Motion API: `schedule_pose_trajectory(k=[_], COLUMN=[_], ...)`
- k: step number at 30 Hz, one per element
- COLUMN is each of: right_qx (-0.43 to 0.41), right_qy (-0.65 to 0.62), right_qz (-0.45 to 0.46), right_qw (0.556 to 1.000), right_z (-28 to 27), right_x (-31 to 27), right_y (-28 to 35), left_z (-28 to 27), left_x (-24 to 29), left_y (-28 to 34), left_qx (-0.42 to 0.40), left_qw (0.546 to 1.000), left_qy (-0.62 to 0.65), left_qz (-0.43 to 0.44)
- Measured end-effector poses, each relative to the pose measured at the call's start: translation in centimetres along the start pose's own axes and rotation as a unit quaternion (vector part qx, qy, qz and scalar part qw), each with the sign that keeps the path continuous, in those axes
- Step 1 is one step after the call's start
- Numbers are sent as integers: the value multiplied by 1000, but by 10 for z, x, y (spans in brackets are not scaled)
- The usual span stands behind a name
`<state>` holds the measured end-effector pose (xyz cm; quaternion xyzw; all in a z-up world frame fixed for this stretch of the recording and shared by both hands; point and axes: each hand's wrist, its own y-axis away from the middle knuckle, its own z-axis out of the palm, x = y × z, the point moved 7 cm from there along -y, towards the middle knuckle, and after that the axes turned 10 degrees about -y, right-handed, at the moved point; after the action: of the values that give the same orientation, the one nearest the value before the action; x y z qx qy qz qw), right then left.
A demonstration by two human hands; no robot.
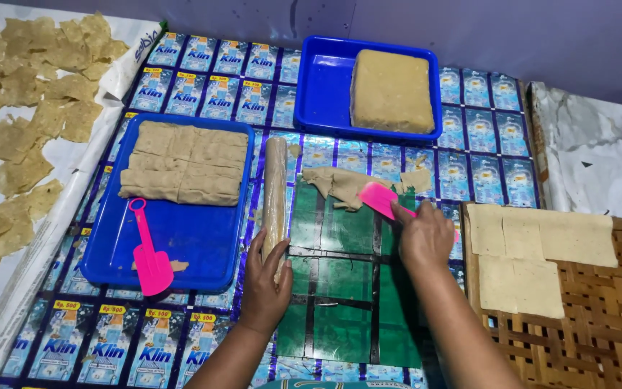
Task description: Cutting and rolling dough sheets on a flat surface using a scraper and rolling pin.
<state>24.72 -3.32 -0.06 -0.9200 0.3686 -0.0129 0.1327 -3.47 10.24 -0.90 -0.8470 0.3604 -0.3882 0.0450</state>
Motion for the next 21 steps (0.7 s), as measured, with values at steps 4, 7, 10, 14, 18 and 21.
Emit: schedule_pose_trajectory(k=[4, 7, 10, 14, 18, 21], right_qx=[-70, -154, -215, -150, -313, -235], right_qy=[-20, -145, -166, -318, -564, -668], right_qz=[39, -4, -70, -80, 105, 263], right_qw=[997, 977, 960, 933, 757, 656], right_z=[-30, -26, -11, -27, 48, 75], right_x=[6, -25, -48, -75, -81, -49], right_y=[23, 52, 68, 29, -10, -42], left_z=[1, 5, 8, 20, 26, 26], left_x=[0, 0, 4, 5, 8, 2], left_y=[-1, -2, -8, -19, -31, -41], left_qx=[-1, -18, -31, -81, -86, -65], left_qw=[1000, 999, 992, 981, 970, 957], left_qy=[9, -34, -117, -174, -219, -270], left_qz=[2, 5, 23, 23, 55, 79])
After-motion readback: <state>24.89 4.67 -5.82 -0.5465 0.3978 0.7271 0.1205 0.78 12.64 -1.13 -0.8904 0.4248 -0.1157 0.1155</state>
